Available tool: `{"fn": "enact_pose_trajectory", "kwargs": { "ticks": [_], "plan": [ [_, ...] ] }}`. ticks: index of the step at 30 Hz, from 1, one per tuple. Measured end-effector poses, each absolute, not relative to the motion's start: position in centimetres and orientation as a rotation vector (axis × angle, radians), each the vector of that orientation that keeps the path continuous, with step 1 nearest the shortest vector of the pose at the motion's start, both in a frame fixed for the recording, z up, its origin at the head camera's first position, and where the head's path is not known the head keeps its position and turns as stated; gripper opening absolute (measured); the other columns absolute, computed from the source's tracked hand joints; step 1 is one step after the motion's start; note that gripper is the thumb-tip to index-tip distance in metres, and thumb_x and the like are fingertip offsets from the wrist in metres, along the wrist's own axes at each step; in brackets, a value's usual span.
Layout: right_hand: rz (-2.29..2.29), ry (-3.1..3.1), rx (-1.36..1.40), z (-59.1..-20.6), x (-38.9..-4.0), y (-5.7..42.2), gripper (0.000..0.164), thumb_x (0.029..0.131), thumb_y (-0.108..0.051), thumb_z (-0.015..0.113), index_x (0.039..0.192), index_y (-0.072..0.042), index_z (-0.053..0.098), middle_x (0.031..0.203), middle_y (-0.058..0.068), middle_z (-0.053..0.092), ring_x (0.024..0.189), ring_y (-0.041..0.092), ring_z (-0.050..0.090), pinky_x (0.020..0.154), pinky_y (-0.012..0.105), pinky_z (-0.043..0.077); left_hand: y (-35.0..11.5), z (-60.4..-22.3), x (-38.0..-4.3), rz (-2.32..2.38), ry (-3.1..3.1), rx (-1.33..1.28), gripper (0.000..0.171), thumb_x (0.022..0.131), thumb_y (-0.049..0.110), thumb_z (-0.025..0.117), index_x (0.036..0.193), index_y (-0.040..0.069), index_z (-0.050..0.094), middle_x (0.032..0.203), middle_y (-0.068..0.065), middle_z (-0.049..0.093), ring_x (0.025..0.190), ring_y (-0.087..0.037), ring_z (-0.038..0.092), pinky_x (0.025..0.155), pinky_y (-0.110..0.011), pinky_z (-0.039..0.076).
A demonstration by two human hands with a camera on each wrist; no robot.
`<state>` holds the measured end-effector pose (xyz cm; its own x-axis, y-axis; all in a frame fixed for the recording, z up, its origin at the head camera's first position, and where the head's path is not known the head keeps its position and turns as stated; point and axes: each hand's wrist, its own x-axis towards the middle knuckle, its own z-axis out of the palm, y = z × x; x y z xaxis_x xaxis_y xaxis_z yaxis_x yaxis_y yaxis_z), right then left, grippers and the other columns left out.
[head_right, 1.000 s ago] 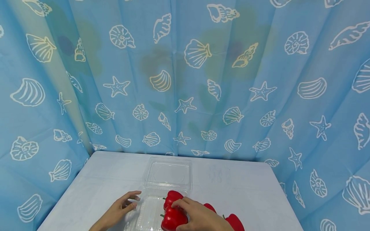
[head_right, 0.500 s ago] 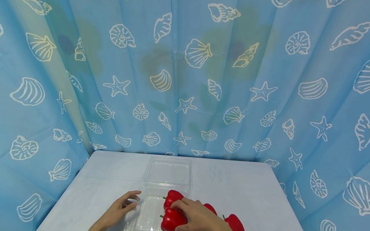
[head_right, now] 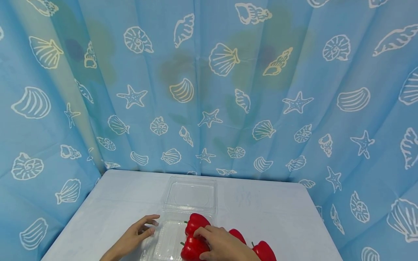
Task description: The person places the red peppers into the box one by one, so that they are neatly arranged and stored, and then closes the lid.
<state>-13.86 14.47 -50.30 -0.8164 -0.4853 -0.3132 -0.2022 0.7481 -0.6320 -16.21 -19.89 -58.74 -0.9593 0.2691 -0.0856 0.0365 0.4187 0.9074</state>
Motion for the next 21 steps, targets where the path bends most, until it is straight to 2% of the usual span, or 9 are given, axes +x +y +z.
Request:
{"fn": "enact_pose_trajectory", "kwargs": {
  "ticks": [11, 21],
  "plan": [
    [-0.706, 2.544, -0.587, -50.42, -14.07, 14.44, 0.076, 0.06, -0.029, 0.098, 0.123, -0.044, 0.058, 0.118, -0.015, 0.061, 0.104, 0.012, 0.057, 0.066, 0.034, 0.061, -19.9, -58.68, -16.22, 1.572, 2.446, 0.277, 0.047, 0.102, 0.032, 0.06, 0.145, 0.016, 0.051, 0.123, -0.012, 0.061, 0.095, -0.021, 0.066, 0.081, -0.042, 0.057],
    [-0.586, 2.572, -0.724, -50.39, -14.12, 14.29, 0.08, 0.062, -0.033, 0.096, 0.128, -0.053, 0.054, 0.12, -0.017, 0.058, 0.108, 0.009, 0.053, 0.068, 0.029, 0.058, -19.94, -58.6, -16.14, 1.572, 2.441, 0.292, 0.046, 0.102, 0.033, 0.06, 0.144, 0.016, 0.051, 0.123, -0.012, 0.062, 0.097, -0.022, 0.066, 0.081, -0.044, 0.057]
  ]
}}
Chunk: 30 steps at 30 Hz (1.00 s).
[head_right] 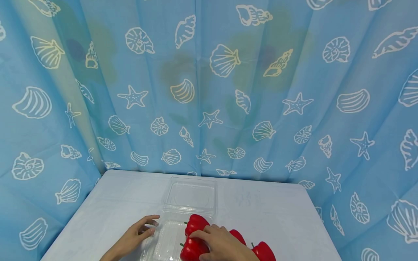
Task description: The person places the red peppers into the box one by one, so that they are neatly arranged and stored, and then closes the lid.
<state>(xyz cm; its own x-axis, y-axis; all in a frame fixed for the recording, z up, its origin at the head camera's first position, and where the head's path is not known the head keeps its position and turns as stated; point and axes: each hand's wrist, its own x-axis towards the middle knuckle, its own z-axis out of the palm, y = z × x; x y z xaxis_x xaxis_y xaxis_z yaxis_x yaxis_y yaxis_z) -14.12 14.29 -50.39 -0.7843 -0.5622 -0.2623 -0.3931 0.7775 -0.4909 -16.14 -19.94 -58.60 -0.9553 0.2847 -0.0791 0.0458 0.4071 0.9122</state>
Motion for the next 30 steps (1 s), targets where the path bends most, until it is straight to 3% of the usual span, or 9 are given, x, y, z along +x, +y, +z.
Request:
{"fn": "enact_pose_trajectory", "kwargs": {
  "ticks": [30],
  "plan": [
    [-0.54, 2.585, -0.763, -50.82, -14.45, 14.12, 0.082, 0.063, -0.034, 0.095, 0.13, -0.055, 0.053, 0.115, -0.019, 0.058, 0.107, 0.007, 0.051, 0.072, 0.029, 0.057, -20.03, -58.91, -16.25, 1.549, 2.449, 0.276, 0.047, 0.102, 0.032, 0.059, 0.145, 0.016, 0.05, 0.124, -0.013, 0.061, 0.099, -0.023, 0.065, 0.083, -0.047, 0.056]
  ]
}}
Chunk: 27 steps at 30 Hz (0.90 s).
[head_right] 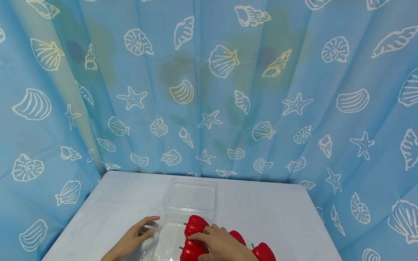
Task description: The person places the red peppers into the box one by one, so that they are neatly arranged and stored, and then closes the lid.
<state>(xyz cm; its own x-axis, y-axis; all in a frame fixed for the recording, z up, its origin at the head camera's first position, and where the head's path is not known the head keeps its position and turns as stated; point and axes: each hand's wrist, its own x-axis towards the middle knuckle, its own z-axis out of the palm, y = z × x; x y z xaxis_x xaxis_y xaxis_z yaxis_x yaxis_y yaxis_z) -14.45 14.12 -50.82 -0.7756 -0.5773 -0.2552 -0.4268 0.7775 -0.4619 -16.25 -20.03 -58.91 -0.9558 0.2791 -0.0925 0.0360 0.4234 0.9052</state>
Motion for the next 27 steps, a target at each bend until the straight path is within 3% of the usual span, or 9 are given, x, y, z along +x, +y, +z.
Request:
{"fn": "enact_pose_trajectory", "kwargs": {
  "ticks": [16, 27],
  "plan": [
    [-0.58, 2.58, -0.744, -50.86, -14.37, 14.16, 0.081, 0.062, -0.034, 0.096, 0.128, -0.054, 0.054, 0.116, -0.019, 0.057, 0.108, 0.008, 0.051, 0.069, 0.028, 0.057, -20.0, -58.78, -16.21, 1.534, 2.455, 0.285, 0.048, 0.101, 0.037, 0.061, 0.144, 0.018, 0.052, 0.122, -0.011, 0.062, 0.098, -0.021, 0.065, 0.082, -0.046, 0.056],
    [-0.612, 2.586, -0.738, -50.58, -14.44, 14.54, 0.084, 0.061, -0.033, 0.096, 0.131, -0.052, 0.054, 0.124, -0.017, 0.057, 0.111, 0.01, 0.052, 0.069, 0.029, 0.059, -20.07, -58.92, -16.26, 1.562, 2.439, 0.293, 0.046, 0.103, 0.031, 0.059, 0.145, 0.016, 0.05, 0.124, -0.012, 0.061, 0.098, -0.023, 0.065, 0.082, -0.046, 0.056]
  ]
}}
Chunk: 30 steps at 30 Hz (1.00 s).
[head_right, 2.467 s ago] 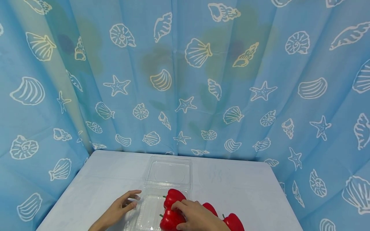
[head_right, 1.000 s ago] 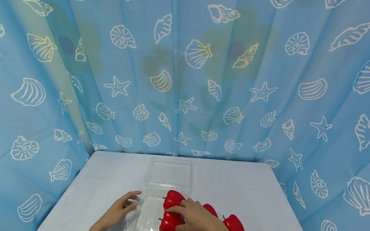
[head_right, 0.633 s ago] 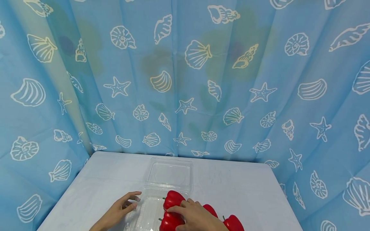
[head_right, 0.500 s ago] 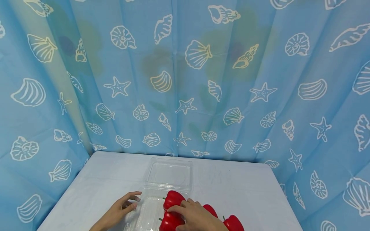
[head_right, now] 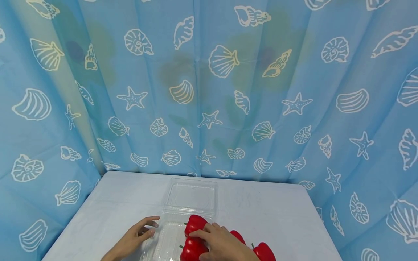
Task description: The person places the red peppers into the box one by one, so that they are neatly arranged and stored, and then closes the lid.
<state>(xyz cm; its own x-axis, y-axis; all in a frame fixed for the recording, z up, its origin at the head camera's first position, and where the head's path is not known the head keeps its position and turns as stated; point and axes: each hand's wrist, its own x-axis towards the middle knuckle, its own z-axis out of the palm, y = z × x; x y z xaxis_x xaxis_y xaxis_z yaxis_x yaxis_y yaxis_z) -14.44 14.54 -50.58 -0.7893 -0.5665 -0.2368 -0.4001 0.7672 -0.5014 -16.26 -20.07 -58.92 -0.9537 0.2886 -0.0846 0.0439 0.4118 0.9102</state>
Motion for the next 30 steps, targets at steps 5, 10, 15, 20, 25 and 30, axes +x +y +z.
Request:
{"fn": "enact_pose_trajectory", "kwargs": {
  "ticks": [5, 10, 15, 20, 25, 30],
  "plan": [
    [-0.695, 2.578, -0.691, -49.7, -14.5, 15.1, 0.082, 0.06, -0.031, 0.097, 0.13, -0.048, 0.057, 0.123, -0.013, 0.058, 0.108, 0.011, 0.053, 0.07, 0.029, 0.06, -20.1, -58.7, -16.3, 1.572, 2.425, 0.292, 0.046, 0.103, 0.031, 0.059, 0.146, 0.016, 0.05, 0.124, -0.013, 0.061, 0.098, -0.023, 0.065, 0.082, -0.046, 0.056],
    [-0.737, 2.6, -0.677, -48.9, -14.6, 16.0, 0.08, 0.062, -0.031, 0.096, 0.131, -0.045, 0.058, 0.118, -0.009, 0.059, 0.104, 0.013, 0.055, 0.071, 0.028, 0.059, -20.2, -58.5, -16.3, 1.585, 2.42, 0.312, 0.046, 0.103, 0.029, 0.059, 0.146, 0.015, 0.05, 0.124, -0.013, 0.061, 0.097, -0.023, 0.066, 0.081, -0.044, 0.057],
    [-0.692, 2.678, -0.645, -48.5, -14.8, 17.0, 0.076, 0.064, -0.039, 0.094, 0.132, -0.044, 0.06, 0.117, -0.008, 0.061, 0.102, 0.014, 0.058, 0.075, 0.04, 0.061, -20.2, -58.4, -16.2, 1.577, 2.434, 0.309, 0.046, 0.102, 0.03, 0.06, 0.145, 0.016, 0.05, 0.124, -0.012, 0.061, 0.097, -0.022, 0.065, 0.081, -0.044, 0.056],
    [-0.656, 2.721, -0.572, -48.5, -15.1, 18.1, 0.074, 0.063, -0.042, 0.094, 0.13, -0.04, 0.062, 0.114, -0.007, 0.062, 0.101, 0.016, 0.059, 0.07, 0.043, 0.062, -20.1, -58.6, -16.3, 1.56, 2.444, 0.301, 0.046, 0.102, 0.031, 0.06, 0.144, 0.017, 0.051, 0.123, -0.011, 0.062, 0.097, -0.022, 0.065, 0.081, -0.044, 0.056],
    [-0.623, 2.754, -0.536, -48.8, -15.2, 19.6, 0.077, 0.062, -0.04, 0.095, 0.131, -0.036, 0.061, 0.113, -0.006, 0.061, 0.1, 0.018, 0.058, 0.065, 0.041, 0.062, -20.1, -58.7, -16.3, 1.538, 2.443, 0.292, 0.047, 0.102, 0.034, 0.06, 0.144, 0.017, 0.052, 0.124, -0.011, 0.062, 0.097, -0.021, 0.064, 0.081, -0.045, 0.055],
    [-0.64, 2.743, -0.494, -48.9, -15.3, 20.9, 0.079, 0.06, -0.039, 0.096, 0.13, -0.032, 0.061, 0.115, -0.003, 0.061, 0.102, 0.02, 0.057, 0.066, 0.042, 0.062, -20.1, -58.5, -16.2, 1.539, 2.438, 0.276, 0.047, 0.101, 0.035, 0.061, 0.144, 0.017, 0.052, 0.124, -0.011, 0.062, 0.098, -0.022, 0.064, 0.082, -0.048, 0.055]
  ]
}}
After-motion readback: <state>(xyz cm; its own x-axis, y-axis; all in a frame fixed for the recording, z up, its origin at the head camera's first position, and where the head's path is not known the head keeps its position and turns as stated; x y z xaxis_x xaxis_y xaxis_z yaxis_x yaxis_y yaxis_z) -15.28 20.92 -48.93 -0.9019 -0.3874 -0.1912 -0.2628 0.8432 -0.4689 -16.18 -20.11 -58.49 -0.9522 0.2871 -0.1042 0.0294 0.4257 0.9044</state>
